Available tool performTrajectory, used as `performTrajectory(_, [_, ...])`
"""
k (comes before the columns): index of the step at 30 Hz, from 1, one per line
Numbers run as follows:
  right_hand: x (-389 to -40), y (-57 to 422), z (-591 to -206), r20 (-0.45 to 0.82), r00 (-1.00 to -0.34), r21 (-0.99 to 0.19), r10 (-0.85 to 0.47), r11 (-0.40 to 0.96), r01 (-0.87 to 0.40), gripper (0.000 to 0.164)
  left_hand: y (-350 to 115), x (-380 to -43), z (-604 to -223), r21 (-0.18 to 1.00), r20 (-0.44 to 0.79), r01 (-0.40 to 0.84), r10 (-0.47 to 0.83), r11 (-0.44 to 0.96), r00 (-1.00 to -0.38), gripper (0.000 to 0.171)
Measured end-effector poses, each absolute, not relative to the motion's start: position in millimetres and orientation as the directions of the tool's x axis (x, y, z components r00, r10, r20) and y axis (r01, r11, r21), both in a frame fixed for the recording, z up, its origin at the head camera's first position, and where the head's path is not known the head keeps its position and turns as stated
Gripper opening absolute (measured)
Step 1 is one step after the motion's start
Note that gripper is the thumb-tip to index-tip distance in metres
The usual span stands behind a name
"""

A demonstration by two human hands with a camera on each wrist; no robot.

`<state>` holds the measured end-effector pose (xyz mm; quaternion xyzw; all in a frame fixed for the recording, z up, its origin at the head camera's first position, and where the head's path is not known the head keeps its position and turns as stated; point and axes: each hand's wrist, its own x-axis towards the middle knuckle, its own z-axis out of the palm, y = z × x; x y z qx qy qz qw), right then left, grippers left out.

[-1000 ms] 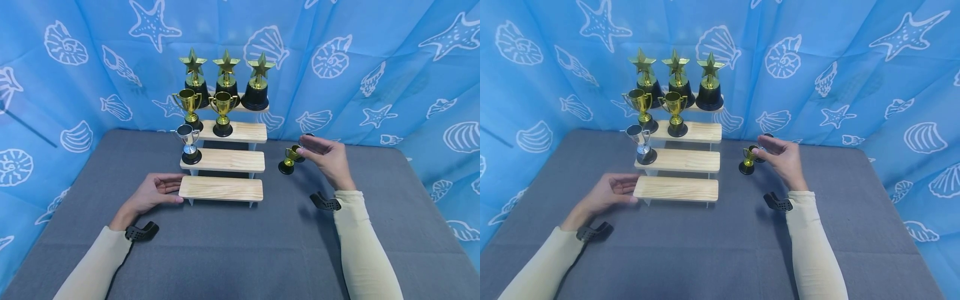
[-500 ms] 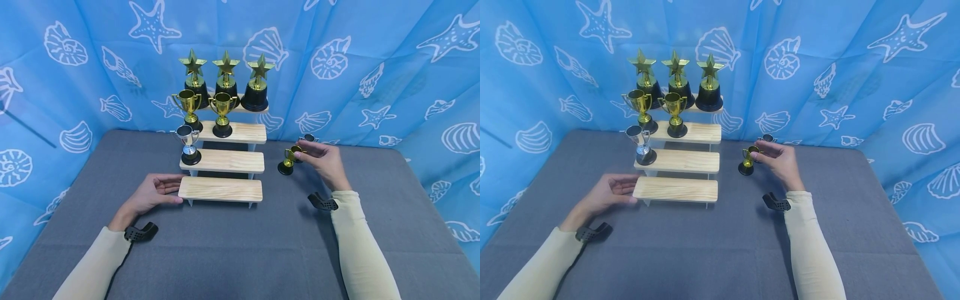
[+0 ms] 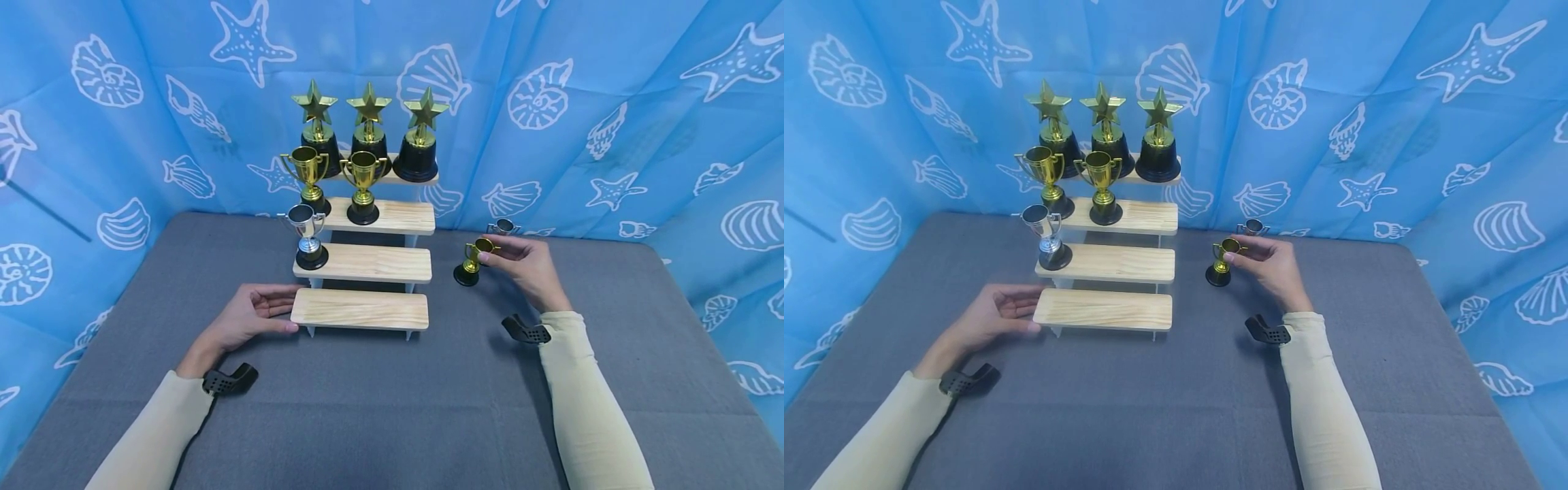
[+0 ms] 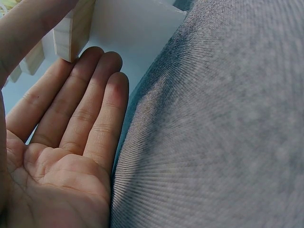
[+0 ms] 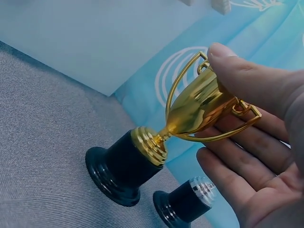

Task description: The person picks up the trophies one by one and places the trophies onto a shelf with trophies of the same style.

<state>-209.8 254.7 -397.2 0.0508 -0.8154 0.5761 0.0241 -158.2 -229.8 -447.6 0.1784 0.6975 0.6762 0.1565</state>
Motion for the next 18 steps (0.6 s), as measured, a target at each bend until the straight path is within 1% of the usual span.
performTrajectory(6, [-210.9,254.5,-399.8,0.082,-0.994,-0.946,-0.077,0.308,-0.102,0.05,-229.8,-158.6,-448.2,0.999,0.028,0.042,0.461,0.021,-0.887,0.075])
performTrajectory(12, [-213.0,255.3,-407.3,0.092,-0.99,-0.953,-0.102,0.278,-0.117,0.049,-230.3,-159.4,-450.6,0.998,0.043,0.06,0.46,0.022,-0.887,0.074])
performTrajectory(18, [-215.5,254.4,-413.9,0.063,-0.992,-0.943,-0.111,0.319,-0.095,0.052,-231.1,-159.8,-451.8,0.998,0.048,0.063,0.462,0.016,-0.885,0.074])
